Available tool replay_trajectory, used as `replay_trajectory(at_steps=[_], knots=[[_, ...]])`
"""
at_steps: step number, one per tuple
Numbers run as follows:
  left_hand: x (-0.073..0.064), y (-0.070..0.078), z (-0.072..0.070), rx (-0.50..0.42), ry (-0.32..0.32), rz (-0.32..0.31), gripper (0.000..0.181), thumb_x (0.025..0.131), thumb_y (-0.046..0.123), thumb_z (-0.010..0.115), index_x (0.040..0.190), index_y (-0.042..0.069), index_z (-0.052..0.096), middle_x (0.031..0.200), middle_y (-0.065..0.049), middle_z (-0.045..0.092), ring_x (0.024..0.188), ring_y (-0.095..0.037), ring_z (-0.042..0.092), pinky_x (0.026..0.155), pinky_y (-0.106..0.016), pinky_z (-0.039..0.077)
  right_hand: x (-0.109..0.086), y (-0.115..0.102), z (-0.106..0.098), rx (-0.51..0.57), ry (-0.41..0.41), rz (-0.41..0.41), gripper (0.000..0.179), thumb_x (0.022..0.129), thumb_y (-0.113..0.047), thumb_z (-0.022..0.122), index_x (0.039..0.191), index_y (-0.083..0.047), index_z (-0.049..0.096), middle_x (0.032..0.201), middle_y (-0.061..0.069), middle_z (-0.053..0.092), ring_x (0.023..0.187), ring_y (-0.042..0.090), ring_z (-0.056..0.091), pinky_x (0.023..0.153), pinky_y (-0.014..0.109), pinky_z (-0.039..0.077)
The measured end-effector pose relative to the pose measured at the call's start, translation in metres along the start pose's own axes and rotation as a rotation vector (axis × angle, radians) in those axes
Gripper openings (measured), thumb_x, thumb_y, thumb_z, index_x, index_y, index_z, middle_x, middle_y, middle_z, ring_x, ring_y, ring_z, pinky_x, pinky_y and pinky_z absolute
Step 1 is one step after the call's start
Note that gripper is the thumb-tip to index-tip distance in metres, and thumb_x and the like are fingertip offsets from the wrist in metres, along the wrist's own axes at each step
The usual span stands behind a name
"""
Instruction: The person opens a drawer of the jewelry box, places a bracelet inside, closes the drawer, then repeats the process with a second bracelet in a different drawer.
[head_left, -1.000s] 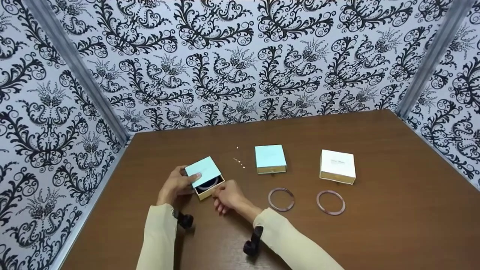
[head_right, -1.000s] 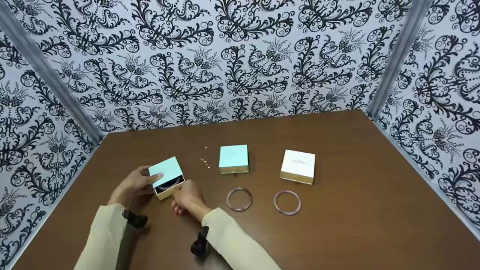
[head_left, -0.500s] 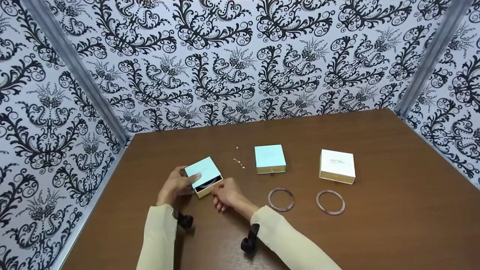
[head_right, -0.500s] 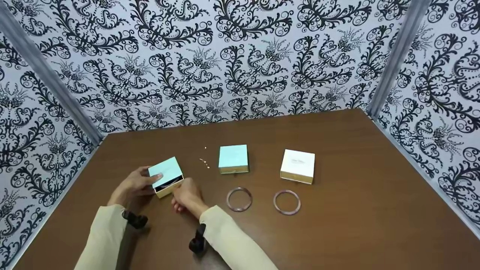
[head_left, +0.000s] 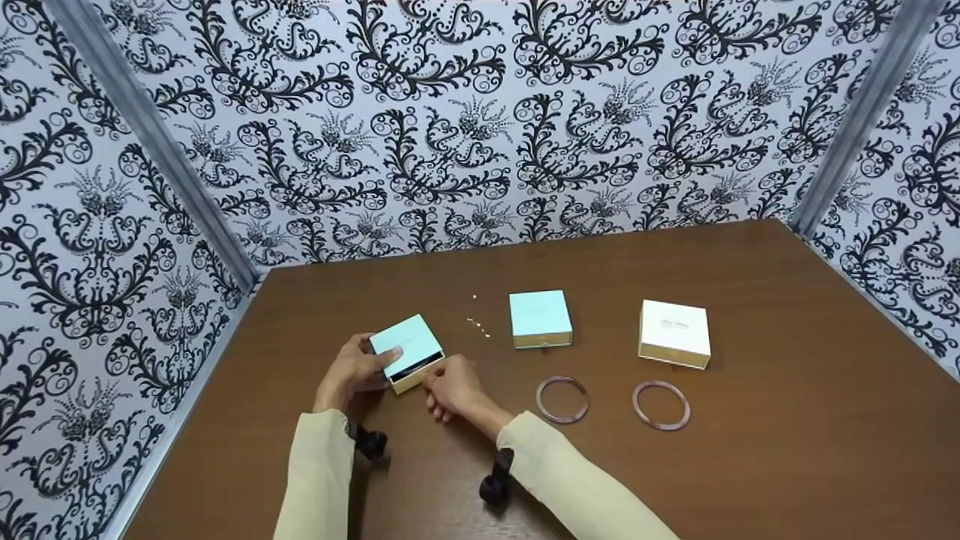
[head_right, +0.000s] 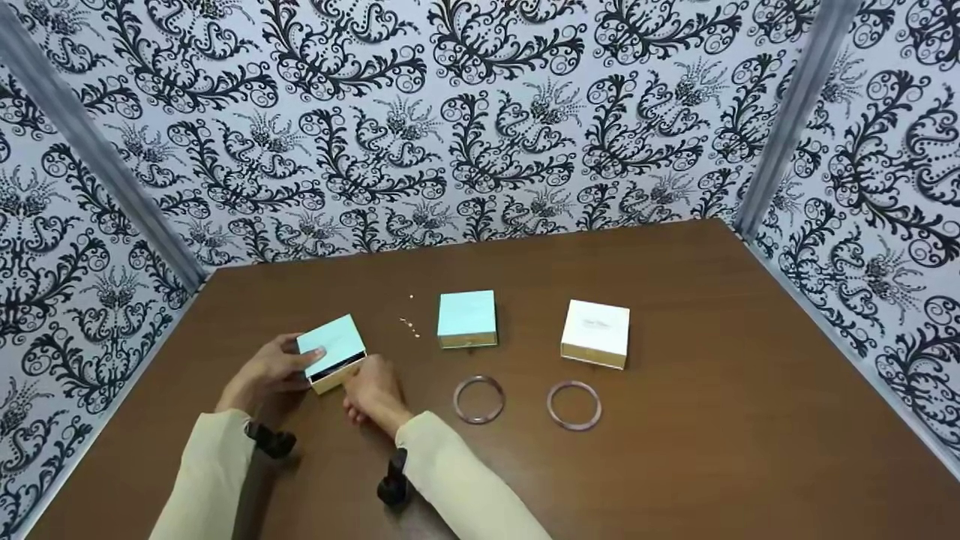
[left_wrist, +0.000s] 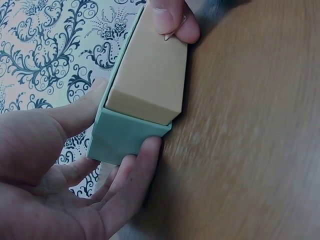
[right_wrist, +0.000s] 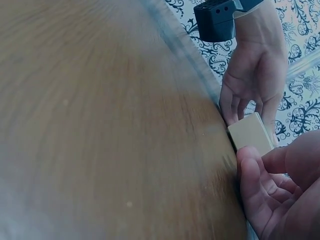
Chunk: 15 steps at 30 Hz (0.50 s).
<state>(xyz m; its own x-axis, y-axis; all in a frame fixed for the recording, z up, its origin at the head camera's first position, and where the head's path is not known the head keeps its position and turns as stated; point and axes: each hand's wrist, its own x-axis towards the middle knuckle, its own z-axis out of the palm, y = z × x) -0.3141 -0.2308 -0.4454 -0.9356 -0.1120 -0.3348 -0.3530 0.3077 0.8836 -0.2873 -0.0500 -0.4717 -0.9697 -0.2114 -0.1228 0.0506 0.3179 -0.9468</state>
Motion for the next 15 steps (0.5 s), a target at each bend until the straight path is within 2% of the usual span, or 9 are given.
replay_trajectory(at_steps=[8,15], knots=[[-0.001,0.0,-0.0001,0.004,0.001,-0.017,0.078,0.093,0.023,0.073,0.154,0.004,0.027,0.15,-0.023,0.039,0.116,-0.031,0.058,0.092,-0.044,0.058,0.0013,0.0002,0.0016,-0.015,0.002,0.006,0.026,0.099,-0.012,0.061,0.079,0.0,0.074,0.045,0.001,0.056,0.033,0.01,0.051,0.035,0.027,0.048],[0.0005,-0.0019,0.0,0.028,-0.004,0.002,0.079,0.093,0.025,0.073,0.154,0.003,0.027,0.151,-0.025,0.038,0.117,-0.033,0.058,0.094,-0.045,0.057,0.0049,-0.0022,0.0033,-0.033,0.03,0.0,0.025,0.098,-0.012,0.063,0.079,0.0,0.073,0.046,0.001,0.056,0.033,0.01,0.051,0.036,0.029,0.05]])
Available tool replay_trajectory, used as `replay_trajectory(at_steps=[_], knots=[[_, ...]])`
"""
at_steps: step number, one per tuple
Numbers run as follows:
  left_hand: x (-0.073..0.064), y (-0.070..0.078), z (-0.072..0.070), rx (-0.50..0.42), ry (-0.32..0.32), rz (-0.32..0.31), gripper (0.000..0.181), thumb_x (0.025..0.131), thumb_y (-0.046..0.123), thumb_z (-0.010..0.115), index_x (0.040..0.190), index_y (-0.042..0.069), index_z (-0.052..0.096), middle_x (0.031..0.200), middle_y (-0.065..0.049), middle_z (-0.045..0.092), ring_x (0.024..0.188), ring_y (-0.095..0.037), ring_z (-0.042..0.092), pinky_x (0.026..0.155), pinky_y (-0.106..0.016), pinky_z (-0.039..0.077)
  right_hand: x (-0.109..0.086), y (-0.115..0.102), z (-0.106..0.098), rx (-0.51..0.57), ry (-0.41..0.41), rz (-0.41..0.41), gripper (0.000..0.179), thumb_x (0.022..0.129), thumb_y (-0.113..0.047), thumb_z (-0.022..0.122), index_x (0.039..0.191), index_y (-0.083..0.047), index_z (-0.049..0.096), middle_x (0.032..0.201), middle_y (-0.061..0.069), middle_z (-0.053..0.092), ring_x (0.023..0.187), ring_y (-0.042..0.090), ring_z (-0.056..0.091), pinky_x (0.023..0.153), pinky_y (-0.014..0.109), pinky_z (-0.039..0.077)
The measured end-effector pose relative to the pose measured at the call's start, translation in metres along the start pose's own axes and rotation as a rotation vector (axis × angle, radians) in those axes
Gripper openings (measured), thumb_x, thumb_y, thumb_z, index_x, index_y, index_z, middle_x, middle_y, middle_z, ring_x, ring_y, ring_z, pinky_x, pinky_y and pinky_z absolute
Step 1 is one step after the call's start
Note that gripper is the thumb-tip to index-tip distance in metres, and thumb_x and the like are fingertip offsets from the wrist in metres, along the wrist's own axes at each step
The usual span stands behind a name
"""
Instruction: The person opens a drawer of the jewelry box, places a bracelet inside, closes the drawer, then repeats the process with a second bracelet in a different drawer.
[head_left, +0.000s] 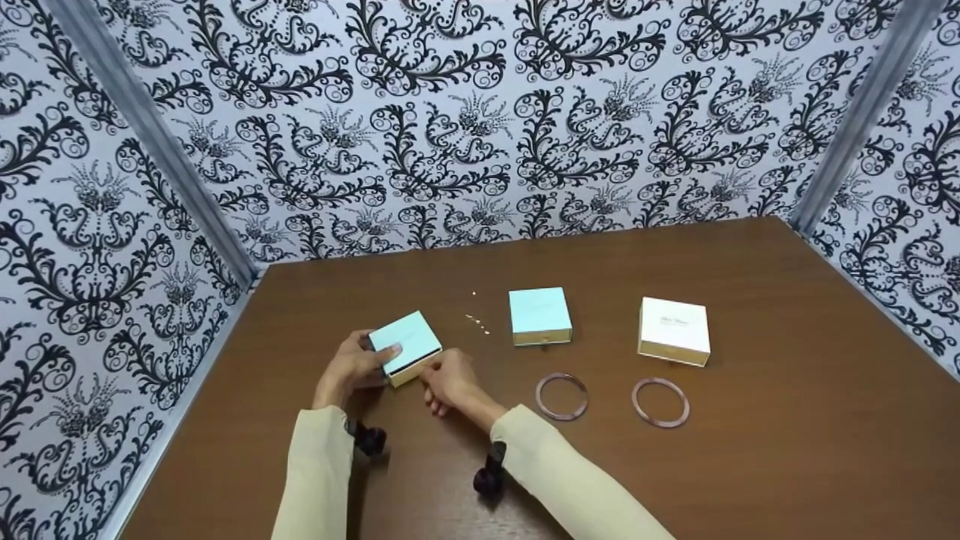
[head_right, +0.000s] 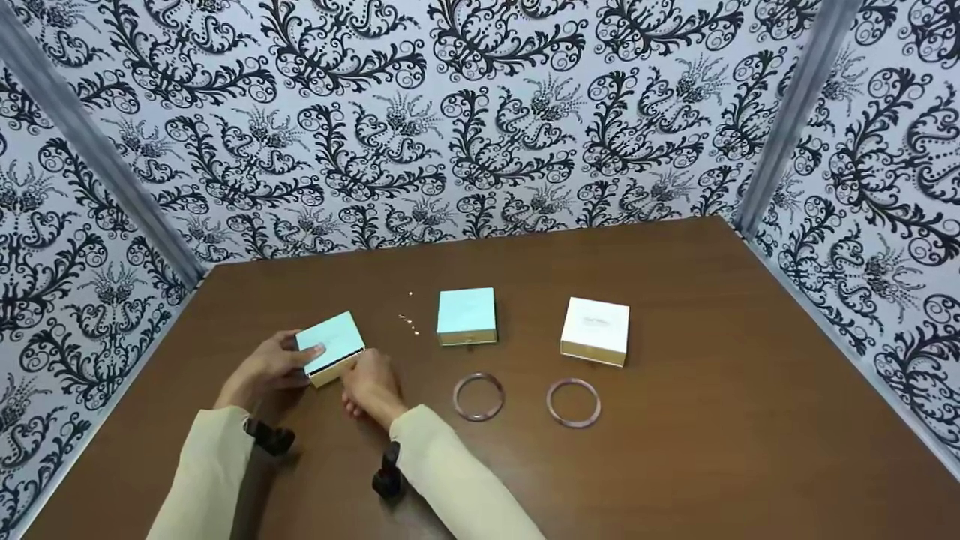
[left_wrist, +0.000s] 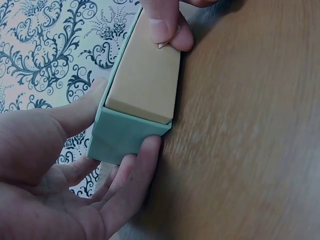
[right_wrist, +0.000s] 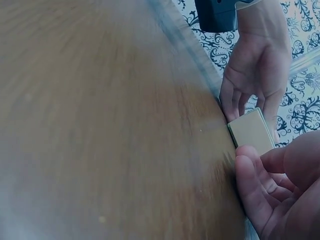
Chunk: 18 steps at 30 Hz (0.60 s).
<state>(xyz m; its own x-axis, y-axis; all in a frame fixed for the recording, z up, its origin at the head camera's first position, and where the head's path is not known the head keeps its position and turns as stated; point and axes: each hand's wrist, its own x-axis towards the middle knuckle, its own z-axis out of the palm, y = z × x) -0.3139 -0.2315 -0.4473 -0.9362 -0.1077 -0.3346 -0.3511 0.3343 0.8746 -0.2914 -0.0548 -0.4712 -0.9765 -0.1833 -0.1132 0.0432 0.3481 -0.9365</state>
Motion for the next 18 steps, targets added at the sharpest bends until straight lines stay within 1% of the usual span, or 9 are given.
replay_trajectory(at_steps=[5,9,11,15,18], knots=[[-0.0003,0.0001,-0.0015,0.023,-0.002,0.008,0.079,0.094,0.026,0.072,0.154,0.003,0.026,0.154,-0.026,0.034,0.121,-0.034,0.056,0.099,-0.047,0.055,0.001,-0.0009,0.0008,-0.036,0.009,0.004,0.024,0.099,-0.015,0.063,0.081,-0.003,0.074,0.047,0.002,0.057,0.033,0.011,0.052,0.036,0.03,0.05],[0.0009,-0.0005,-0.0019,0.03,-0.001,0.007,0.079,0.094,0.027,0.072,0.155,0.004,0.026,0.154,-0.026,0.035,0.121,-0.033,0.056,0.099,-0.047,0.054,0.0012,-0.0018,0.0009,-0.054,0.006,0.0,0.024,0.1,-0.016,0.062,0.082,-0.003,0.073,0.047,0.002,0.058,0.033,0.011,0.052,0.036,0.03,0.05],[0.0012,-0.0002,-0.0018,0.026,-0.001,0.003,0.078,0.094,0.026,0.072,0.154,0.004,0.027,0.152,-0.025,0.037,0.115,-0.031,0.059,0.096,-0.045,0.056,0.0015,-0.0025,0.0012,-0.066,0.005,-0.005,0.024,0.1,-0.016,0.062,0.083,-0.003,0.073,0.047,0.002,0.058,0.033,0.011,0.052,0.036,0.03,0.05],[0.0023,0.0004,-0.0012,0.008,-0.004,-0.003,0.078,0.094,0.025,0.072,0.154,0.004,0.026,0.148,-0.024,0.039,0.099,-0.023,0.062,0.085,-0.038,0.06,0.0027,-0.0021,0.0019,-0.088,0.007,-0.016,0.022,0.099,-0.016,0.063,0.086,-0.003,0.073,0.046,0.003,0.058,0.032,0.011,0.052,0.035,0.03,0.049],[0.0024,0.0009,-0.0006,-0.012,-0.01,-0.005,0.079,0.094,0.023,0.071,0.155,0.003,0.025,0.148,-0.025,0.039,0.095,-0.021,0.063,0.079,-0.036,0.06,0.0028,-0.0007,0.0022,-0.103,0.007,-0.027,0.021,0.1,-0.017,0.063,0.086,-0.004,0.072,0.045,0.002,0.058,0.032,0.01,0.051,0.035,0.029,0.049]])
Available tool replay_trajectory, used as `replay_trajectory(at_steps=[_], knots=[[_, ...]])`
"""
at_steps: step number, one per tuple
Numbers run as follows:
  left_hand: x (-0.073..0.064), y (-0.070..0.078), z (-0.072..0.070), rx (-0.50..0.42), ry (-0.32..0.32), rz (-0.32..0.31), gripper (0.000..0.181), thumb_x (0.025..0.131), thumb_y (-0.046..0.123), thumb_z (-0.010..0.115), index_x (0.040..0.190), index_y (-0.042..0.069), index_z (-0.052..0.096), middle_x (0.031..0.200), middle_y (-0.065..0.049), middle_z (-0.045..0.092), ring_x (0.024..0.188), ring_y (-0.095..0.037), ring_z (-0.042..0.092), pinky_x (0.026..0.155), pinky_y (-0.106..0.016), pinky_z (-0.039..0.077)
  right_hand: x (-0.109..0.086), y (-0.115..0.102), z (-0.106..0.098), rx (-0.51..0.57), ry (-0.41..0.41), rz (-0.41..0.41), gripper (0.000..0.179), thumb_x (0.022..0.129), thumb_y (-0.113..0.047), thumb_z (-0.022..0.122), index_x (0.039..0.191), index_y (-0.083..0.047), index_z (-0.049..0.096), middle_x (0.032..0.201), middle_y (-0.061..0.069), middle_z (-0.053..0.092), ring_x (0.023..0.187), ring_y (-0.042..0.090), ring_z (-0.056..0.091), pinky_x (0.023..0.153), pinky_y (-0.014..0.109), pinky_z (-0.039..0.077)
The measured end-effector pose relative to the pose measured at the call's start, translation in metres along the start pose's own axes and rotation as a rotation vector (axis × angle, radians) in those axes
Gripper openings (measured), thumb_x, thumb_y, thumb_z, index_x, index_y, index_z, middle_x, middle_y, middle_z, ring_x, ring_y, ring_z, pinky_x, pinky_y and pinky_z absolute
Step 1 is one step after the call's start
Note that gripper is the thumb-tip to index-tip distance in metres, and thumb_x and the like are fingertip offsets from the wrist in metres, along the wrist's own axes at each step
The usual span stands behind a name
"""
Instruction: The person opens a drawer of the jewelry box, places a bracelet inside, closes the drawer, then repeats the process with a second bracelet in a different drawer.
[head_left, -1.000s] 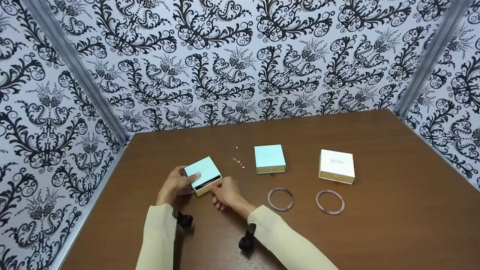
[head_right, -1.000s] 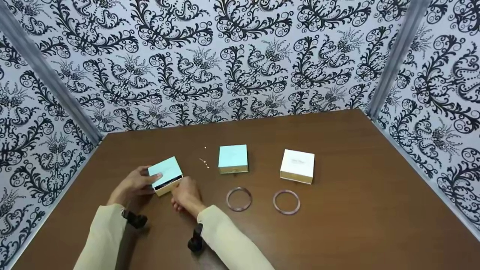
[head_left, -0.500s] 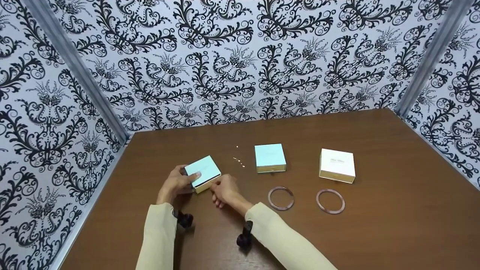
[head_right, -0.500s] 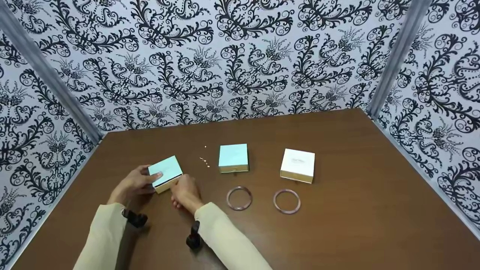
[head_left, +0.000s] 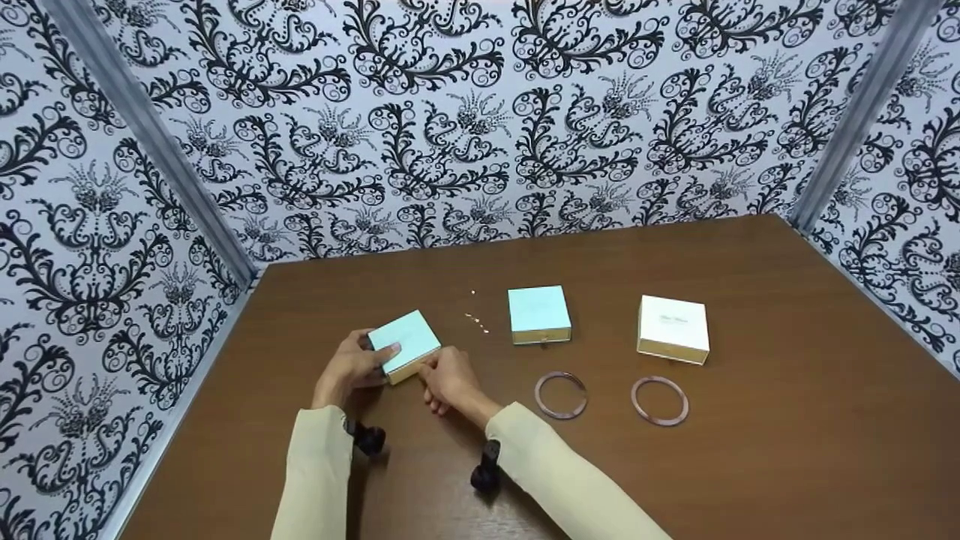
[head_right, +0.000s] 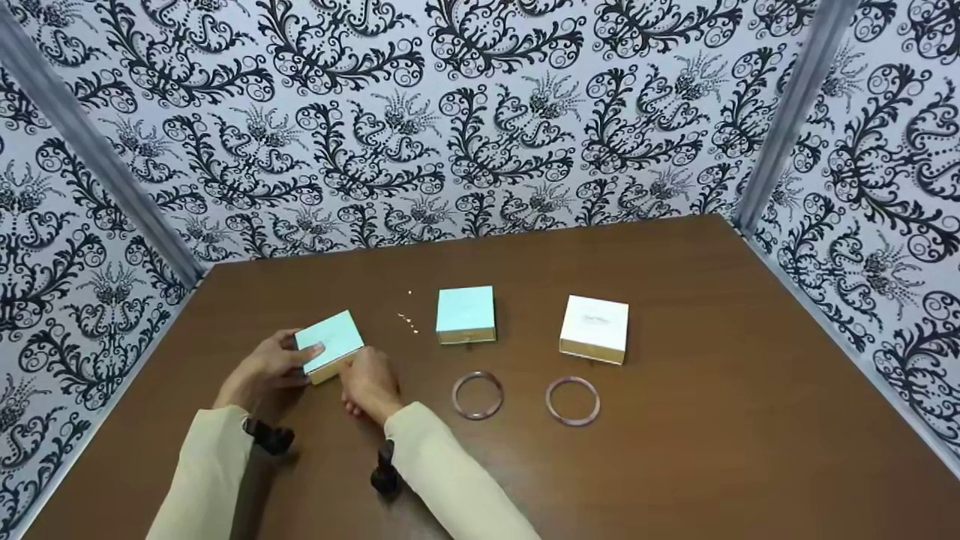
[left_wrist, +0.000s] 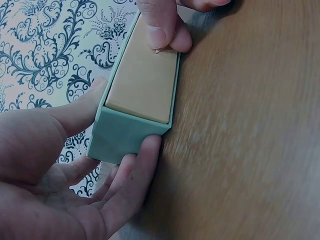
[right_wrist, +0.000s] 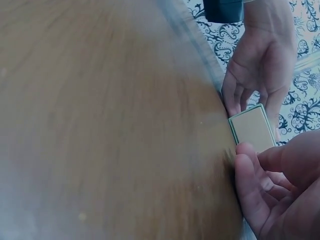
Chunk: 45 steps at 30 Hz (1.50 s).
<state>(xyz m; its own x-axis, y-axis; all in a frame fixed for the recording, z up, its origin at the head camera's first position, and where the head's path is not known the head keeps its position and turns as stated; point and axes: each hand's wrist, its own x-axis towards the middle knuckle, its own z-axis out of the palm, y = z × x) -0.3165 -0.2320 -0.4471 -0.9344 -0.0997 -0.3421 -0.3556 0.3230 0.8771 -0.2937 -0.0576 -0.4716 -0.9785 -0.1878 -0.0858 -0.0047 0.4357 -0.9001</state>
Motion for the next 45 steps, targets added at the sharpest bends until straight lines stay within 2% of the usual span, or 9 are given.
replay_trajectory(at_steps=[5,14,21,28,34,41,45], knots=[[-0.001,0.0,0.0,-0.004,0.002,-0.007,0.079,0.094,0.022,0.071,0.155,0.003,0.024,0.148,-0.025,0.039,0.101,-0.024,0.061,0.08,-0.037,0.061,0.0,0.001,-0.001,0.014,-0.006,-0.003,0.023,0.1,-0.018,0.063,0.085,-0.003,0.071,0.046,0.004,0.058,0.032,0.011,0.051,0.035,0.03,0.049],[-0.003,0.0,-0.001,0.0,-0.007,-0.001,0.08,0.094,0.025,0.071,0.155,0.004,0.023,0.151,-0.025,0.037,0.118,-0.03,0.056,0.092,-0.042,0.058,0.002,0.0,-0.001,0.064,-0.005,0.028,0.024,0.099,-0.018,0.064,0.084,-0.002,0.073,0.044,0.004,0.057,0.032,0.012,0.052,0.033,0.029,0.047],[-0.001,0.001,-0.001,0.019,0.003,0.002,0.077,0.095,0.024,0.07,0.154,0.004,0.025,0.148,-0.025,0.04,0.11,-0.027,0.059,0.089,-0.04,0.059,0.002,0.0,-0.001,0.083,0.0,0.038,0.022,0.098,-0.018,0.065,0.084,-0.002,0.073,0.044,0.004,0.057,0.032,0.012,0.053,0.033,0.029,0.047],[-0.003,0.0,0.001,-0.007,0.004,0.024,0.073,0.095,0.02,0.069,0.153,0.002,0.028,0.146,-0.023,0.041,0.103,-0.023,0.06,0.077,-0.033,0.058,0.002,-0.001,-0.002,0.083,-0.001,0.068,0.022,0.097,-0.02,0.066,0.084,-0.003,0.072,0.046,0.006,0.061,0.032,0.011,0.054,0.034,0.029,0.048],[-0.005,0.0,0.003,0.0,0.007,0.021,0.075,0.096,0.021,0.069,0.154,0.003,0.026,0.149,-0.025,0.038,0.109,-0.028,0.06,0.084,-0.037,0.059,-0.002,-0.001,-0.005,0.098,-0.03,0.068,0.02,0.097,-0.019,0.066,0.089,-0.002,0.07,0.048,0.006,0.062,0.034,0.011,0.054,0.035,0.028,0.049],[-0.009,0.004,0.008,0.037,0.058,0.044,0.074,0.096,0.02,0.069,0.153,-0.001,0.027,0.15,-0.028,0.037,0.111,-0.031,0.059,0.089,-0.041,0.059,-0.005,-0.002,-0.009,0.13,-0.077,0.092,0.019,0.098,-0.017,0.065,0.091,0.0,0.071,0.049,0.004,0.06,0.036,0.011,0.056,0.039,0.028,0.052],[-0.013,0.006,0.01,0.098,0.116,0.092,0.075,0.095,0.02,0.07,0.153,-0.003,0.028,0.15,-0.03,0.038,0.125,-0.038,0.054,0.099,-0.048,0.054,-0.006,-0.003,-0.015,0.157,-0.12,0.095,0.017,0.096,-0.009,0.061,0.092,0.002,0.073,0.051,0.004,0.06,0.039,0.011,0.057,0.04,0.026,0.051]])
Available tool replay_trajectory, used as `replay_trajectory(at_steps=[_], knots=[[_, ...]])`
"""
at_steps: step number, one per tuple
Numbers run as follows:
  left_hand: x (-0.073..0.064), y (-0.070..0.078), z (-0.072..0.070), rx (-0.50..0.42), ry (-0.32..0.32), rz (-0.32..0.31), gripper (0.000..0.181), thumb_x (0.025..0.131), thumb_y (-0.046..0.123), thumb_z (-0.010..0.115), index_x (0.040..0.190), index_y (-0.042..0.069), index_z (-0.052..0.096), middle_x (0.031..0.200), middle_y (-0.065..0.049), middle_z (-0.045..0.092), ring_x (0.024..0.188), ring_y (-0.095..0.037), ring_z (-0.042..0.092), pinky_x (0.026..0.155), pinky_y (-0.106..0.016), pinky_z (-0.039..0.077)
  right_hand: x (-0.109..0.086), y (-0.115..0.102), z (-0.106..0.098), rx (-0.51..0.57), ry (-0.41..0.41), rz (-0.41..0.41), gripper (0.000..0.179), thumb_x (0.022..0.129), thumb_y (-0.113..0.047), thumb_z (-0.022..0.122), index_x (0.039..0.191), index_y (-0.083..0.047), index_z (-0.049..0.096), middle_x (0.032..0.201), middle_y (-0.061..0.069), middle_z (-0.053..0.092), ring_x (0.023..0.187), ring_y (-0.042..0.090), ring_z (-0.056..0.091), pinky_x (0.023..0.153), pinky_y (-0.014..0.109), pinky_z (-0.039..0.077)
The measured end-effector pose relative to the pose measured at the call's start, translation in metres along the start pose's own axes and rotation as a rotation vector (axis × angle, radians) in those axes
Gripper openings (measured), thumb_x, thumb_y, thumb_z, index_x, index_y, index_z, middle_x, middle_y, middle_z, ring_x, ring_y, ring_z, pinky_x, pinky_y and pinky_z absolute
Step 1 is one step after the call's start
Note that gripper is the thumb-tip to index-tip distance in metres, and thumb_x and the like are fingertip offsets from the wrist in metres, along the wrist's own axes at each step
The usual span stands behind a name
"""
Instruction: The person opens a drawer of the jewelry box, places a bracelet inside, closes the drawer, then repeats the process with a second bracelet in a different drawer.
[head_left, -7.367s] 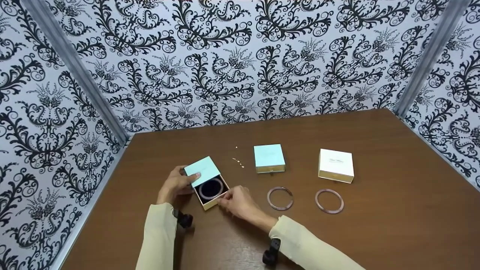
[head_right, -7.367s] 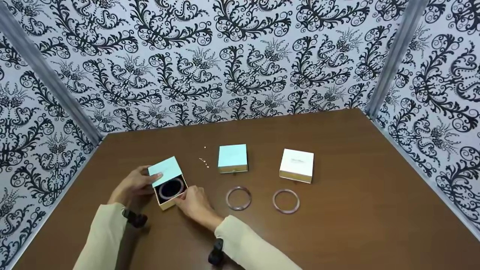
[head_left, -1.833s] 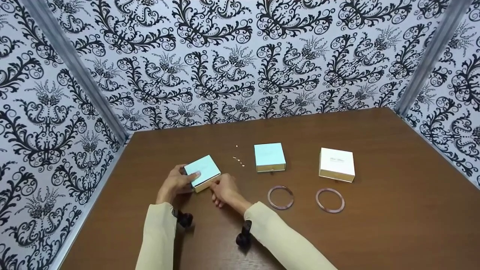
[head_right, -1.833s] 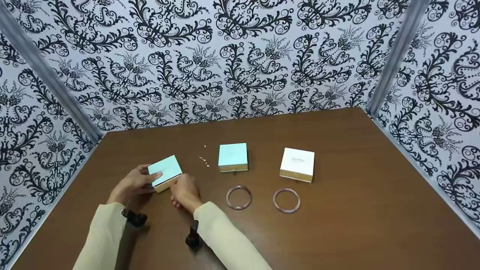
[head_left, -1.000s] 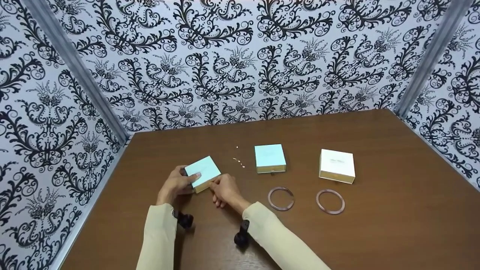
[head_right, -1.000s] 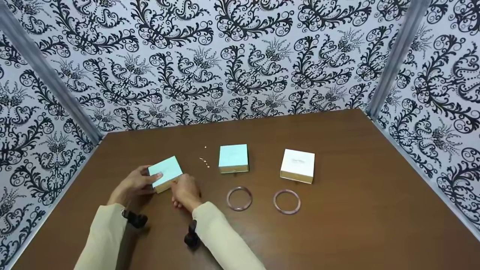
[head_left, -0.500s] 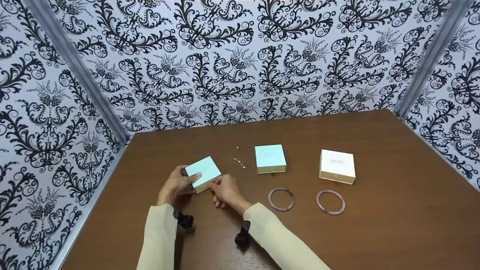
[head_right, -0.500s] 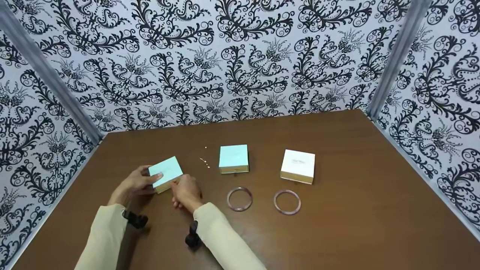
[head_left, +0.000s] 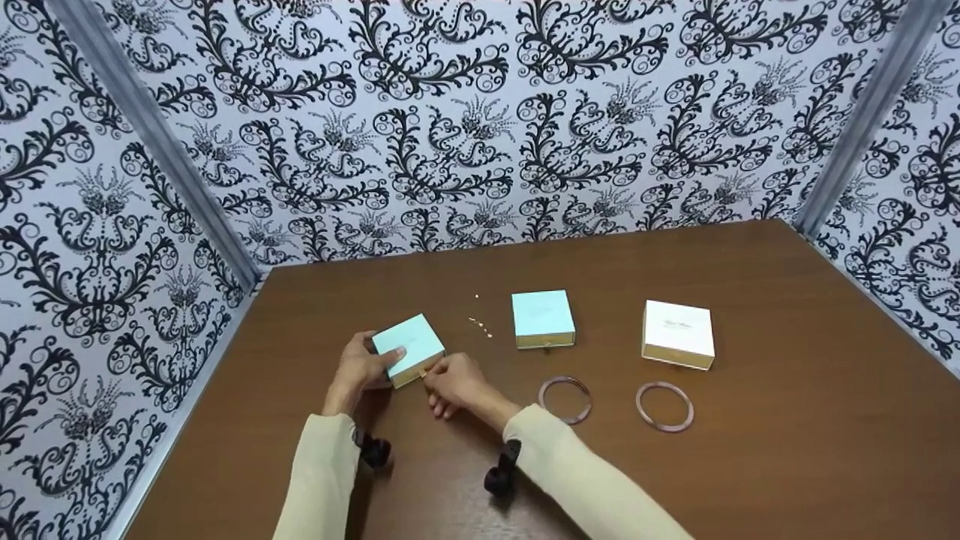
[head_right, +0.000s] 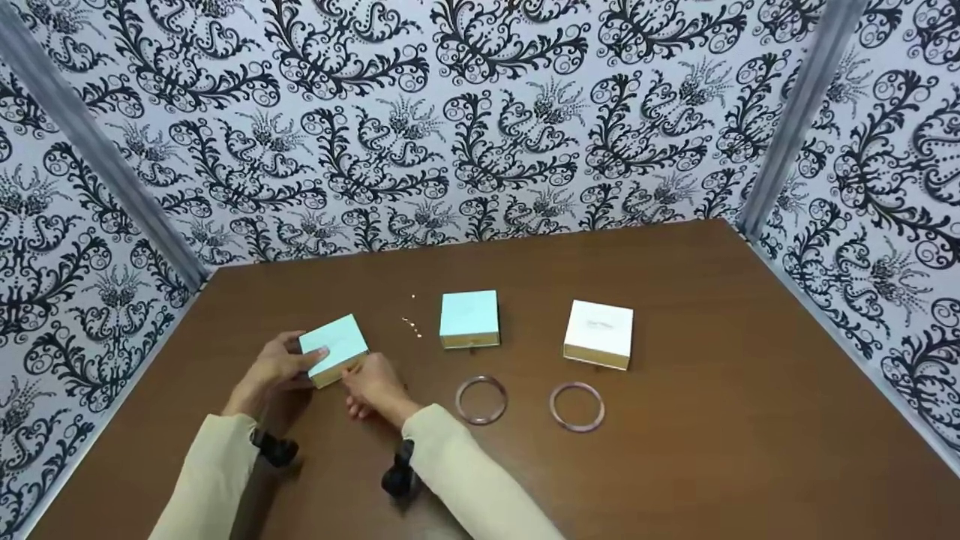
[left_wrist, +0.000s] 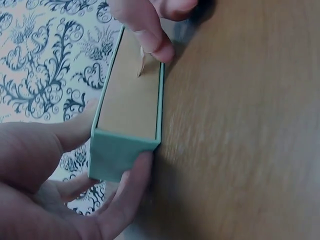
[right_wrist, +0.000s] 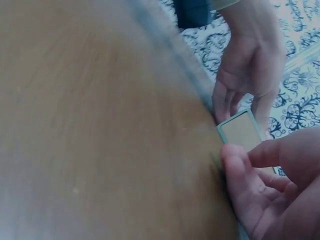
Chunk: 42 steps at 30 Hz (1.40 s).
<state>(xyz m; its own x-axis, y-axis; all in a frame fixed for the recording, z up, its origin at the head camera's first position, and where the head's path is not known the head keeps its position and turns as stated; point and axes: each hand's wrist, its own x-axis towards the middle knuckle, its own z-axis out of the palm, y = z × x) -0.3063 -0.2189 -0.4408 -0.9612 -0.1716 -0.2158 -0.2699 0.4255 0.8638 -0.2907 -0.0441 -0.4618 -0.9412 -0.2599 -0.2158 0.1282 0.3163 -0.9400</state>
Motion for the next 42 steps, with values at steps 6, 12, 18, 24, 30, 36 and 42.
replay_trajectory(at_steps=[6,12,18,24,30,36,42], knots=[[-0.008,0.003,0.006,0.164,0.153,0.153,0.061,0.091,0.017,0.074,0.14,-0.008,0.048,0.141,-0.032,0.051,0.129,-0.042,0.051,0.108,-0.053,0.045,-0.008,0.002,-0.013,0.079,-0.012,-0.044,0.016,0.095,-0.006,0.061,0.099,0.004,0.073,0.056,0.002,0.06,0.042,0.01,0.056,0.039,0.022,0.048],[-0.016,0.007,0.014,0.238,0.287,0.257,0.037,0.085,0.014,0.075,0.116,-0.006,0.07,0.129,-0.033,0.057,0.122,-0.048,0.05,0.105,-0.054,0.044,-0.016,0.004,-0.036,0.143,0.052,-0.108,0.02,0.095,-0.01,0.065,0.108,0.004,0.07,0.063,0.0,0.063,0.044,0.005,0.052,0.04,0.017,0.045],[-0.013,0.015,0.022,0.217,0.366,0.328,0.027,0.085,0.007,0.071,0.109,-0.006,0.072,0.116,-0.028,0.063,0.117,-0.043,0.051,0.103,-0.053,0.041,-0.029,0.006,-0.069,0.103,0.097,-0.129,0.021,0.096,-0.011,0.063,0.109,0.004,0.069,0.071,0.007,0.067,0.049,0.007,0.053,0.043,0.018,0.046],[-0.006,0.024,0.034,0.187,0.305,0.347,0.029,0.089,0.01,0.069,0.116,-0.003,0.07,0.119,-0.025,0.062,0.112,-0.038,0.057,0.097,-0.051,0.047,-0.037,0.012,-0.095,0.022,0.188,-0.139,0.022,0.095,-0.02,0.066,0.103,0.0,0.072,0.076,0.013,0.071,0.05,0.008,0.054,0.044,0.019,0.044],[0.004,0.037,0.051,0.135,0.268,0.368,0.033,0.095,0.021,0.068,0.12,0.0,0.067,0.118,-0.021,0.068,0.105,-0.035,0.066,0.094,-0.049,0.051,-0.037,0.024,-0.118,-0.035,0.278,-0.135,0.025,0.094,-0.024,0.069,0.095,0.0,0.074,0.071,0.009,0.069,0.049,0.011,0.055,0.042,0.021,0.043],[0.013,0.053,0.069,0.088,0.218,0.375,0.039,0.096,0.028,0.068,0.126,0.002,0.064,0.115,-0.02,0.07,0.105,-0.033,0.066,0.093,-0.047,0.052,-0.037,0.035,-0.139,-0.073,0.313,-0.05,0.031,0.092,-0.033,0.072,0.09,-0.002,0.075,0.069,0.01,0.071,0.044,0.01,0.052,0.039,0.022,0.044],[0.016,0.058,0.086,0.018,0.141,0.328,0.047,0.097,0.024,0.066,0.136,0.002,0.055,0.112,-0.02,0.071,0.092,-0.032,0.07,0.082,-0.043,0.058,-0.038,0.043,-0.152,-0.101,0.363,-0.038,0.034,0.095,-0.035,0.069,0.081,-0.005,0.076,0.062,0.0,0.068,0.043,0.01,0.051,0.039,0.021,0.041]])
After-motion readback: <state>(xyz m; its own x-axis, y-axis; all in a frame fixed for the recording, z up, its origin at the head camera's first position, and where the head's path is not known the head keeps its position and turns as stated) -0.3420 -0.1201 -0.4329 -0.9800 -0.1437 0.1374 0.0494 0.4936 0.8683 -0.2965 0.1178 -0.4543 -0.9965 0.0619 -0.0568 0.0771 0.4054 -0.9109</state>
